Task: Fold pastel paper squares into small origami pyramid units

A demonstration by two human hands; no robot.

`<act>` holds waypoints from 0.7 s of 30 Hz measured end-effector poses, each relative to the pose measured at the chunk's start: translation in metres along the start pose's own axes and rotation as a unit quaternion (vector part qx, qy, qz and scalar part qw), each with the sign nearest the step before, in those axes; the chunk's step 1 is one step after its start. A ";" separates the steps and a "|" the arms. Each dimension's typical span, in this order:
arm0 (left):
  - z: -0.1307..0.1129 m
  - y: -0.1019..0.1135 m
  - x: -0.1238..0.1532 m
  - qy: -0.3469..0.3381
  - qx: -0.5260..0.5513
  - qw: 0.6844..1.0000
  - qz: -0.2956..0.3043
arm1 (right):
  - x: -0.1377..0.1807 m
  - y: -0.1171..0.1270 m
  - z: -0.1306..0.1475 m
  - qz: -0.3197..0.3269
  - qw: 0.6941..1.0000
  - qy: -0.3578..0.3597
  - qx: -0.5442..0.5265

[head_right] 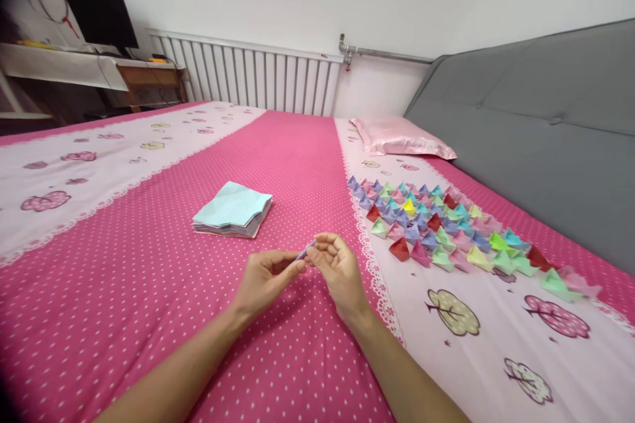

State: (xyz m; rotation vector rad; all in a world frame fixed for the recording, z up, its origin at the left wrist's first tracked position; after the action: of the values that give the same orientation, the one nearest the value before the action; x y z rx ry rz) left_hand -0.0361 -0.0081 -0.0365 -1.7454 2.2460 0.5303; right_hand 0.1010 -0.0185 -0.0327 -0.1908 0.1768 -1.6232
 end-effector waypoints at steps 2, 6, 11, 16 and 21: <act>-0.001 -0.001 0.000 0.009 0.020 1.000 0.011 | 0.000 0.000 0.000 -0.002 1.000 0.003 0.002; 0.004 -0.003 0.000 0.043 0.059 0.997 0.017 | 0.001 0.000 -0.002 0.010 1.000 0.003 0.012; 0.003 -0.009 0.000 0.108 0.177 0.978 0.010 | 0.001 -0.001 -0.002 0.025 1.000 -0.002 0.011; -0.002 -0.012 0.000 0.124 0.228 0.966 0.013 | 0.001 -0.002 -0.002 0.027 1.000 -0.010 -0.001; 0.001 -0.011 -0.001 0.096 0.217 0.971 0.003 | 0.002 -0.004 -0.001 0.032 0.999 -0.002 0.009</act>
State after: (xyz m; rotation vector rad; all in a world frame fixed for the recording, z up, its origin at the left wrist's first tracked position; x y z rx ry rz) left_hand -0.0251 -0.0094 -0.0380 -1.6142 2.2693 -0.1353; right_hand 0.0967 -0.0202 -0.0330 -0.1735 0.1628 -1.5602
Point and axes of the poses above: each hand's wrist, its own x-axis away from the middle knuckle, its own y-axis out of the back of the hand, z = x × y, the point moved 4 cm from there along -x, towards the middle knuckle, and after that the axes turned 10 degrees about -y, right-handed, at the moved point
